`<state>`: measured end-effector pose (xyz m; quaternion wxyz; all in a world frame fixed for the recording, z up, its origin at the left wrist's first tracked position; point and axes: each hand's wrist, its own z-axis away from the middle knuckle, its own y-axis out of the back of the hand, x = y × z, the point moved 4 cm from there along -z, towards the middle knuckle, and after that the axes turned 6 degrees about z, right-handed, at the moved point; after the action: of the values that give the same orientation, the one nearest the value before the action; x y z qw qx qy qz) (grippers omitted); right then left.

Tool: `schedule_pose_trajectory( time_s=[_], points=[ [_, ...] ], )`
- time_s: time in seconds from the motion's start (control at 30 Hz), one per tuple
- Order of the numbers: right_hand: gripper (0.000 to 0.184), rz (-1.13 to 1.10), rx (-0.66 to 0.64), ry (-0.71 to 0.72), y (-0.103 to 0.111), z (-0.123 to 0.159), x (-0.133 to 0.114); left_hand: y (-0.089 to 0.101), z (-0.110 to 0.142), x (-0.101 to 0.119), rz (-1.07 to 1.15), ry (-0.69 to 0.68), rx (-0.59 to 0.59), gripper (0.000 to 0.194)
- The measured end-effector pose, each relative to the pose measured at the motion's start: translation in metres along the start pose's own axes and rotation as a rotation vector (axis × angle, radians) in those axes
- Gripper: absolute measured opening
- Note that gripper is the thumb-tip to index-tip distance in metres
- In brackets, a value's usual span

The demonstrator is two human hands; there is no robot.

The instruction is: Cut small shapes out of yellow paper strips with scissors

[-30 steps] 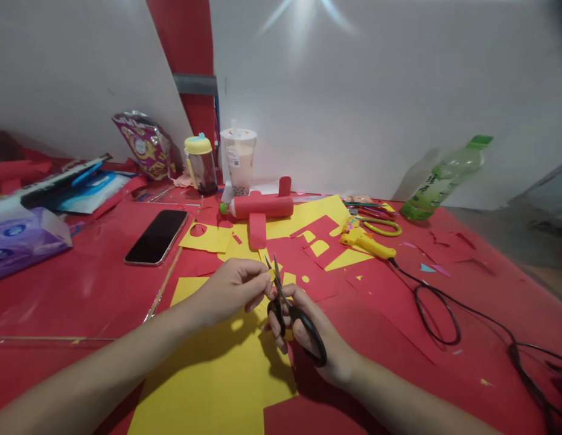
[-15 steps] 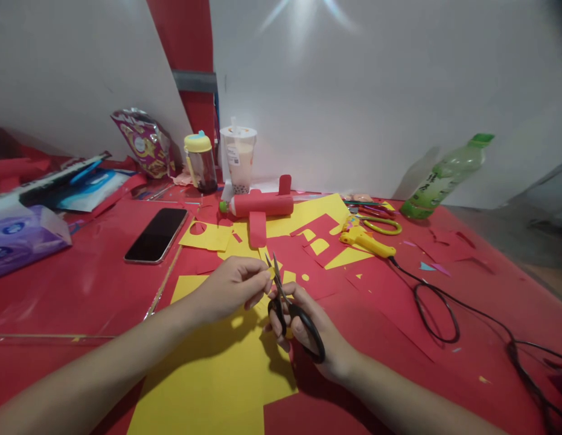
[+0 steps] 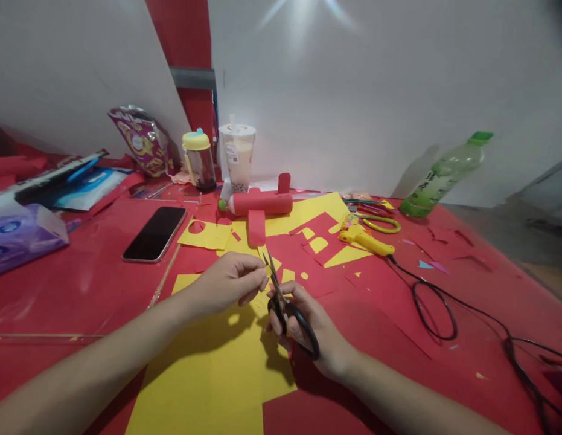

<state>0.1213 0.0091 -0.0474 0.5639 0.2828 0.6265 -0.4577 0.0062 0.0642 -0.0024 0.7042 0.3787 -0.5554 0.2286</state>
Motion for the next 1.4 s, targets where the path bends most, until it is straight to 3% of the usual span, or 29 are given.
schedule_pose_trajectory(
  time_s=[0.43, 0.6, 0.73, 0.83, 0.93, 1.1, 1.4],
  points=[
    [0.052, -0.068, 0.079, -0.089, 0.001, -0.002, 0.006, 0.008, 0.001, 0.000, 0.043, 0.087, -0.095, 0.026],
    [0.043, -0.071, 0.213, -0.076, 0.009, -0.004, 0.006, 0.009, 0.001, -0.002, 0.046, 0.114, -0.107, 0.025],
    [0.042, -0.072, 0.320, 0.009, 0.015, -0.005, 0.002, 0.000, 0.003, -0.006, -0.026, 0.159, -0.221, 0.025],
    [0.041, -0.029, 0.315, 0.002, 0.014, -0.005, 0.002, -0.010, 0.006, -0.009, -0.106, 0.174, -0.349, 0.023],
    [0.042, -0.010, 0.268, -0.022, 0.010, -0.005, 0.003, -0.017, 0.007, -0.009, -0.183, 0.142, -0.402, 0.022],
    [0.046, 0.032, 0.205, -0.044, 0.006, -0.004, 0.004, -0.021, 0.008, -0.007, -0.219, 0.098, -0.450, 0.018],
    [0.043, 0.050, 0.330, -0.005, 0.010, -0.003, 0.002, -0.019, 0.007, -0.009, -0.279, 0.107, -0.429, 0.018]
  ],
)
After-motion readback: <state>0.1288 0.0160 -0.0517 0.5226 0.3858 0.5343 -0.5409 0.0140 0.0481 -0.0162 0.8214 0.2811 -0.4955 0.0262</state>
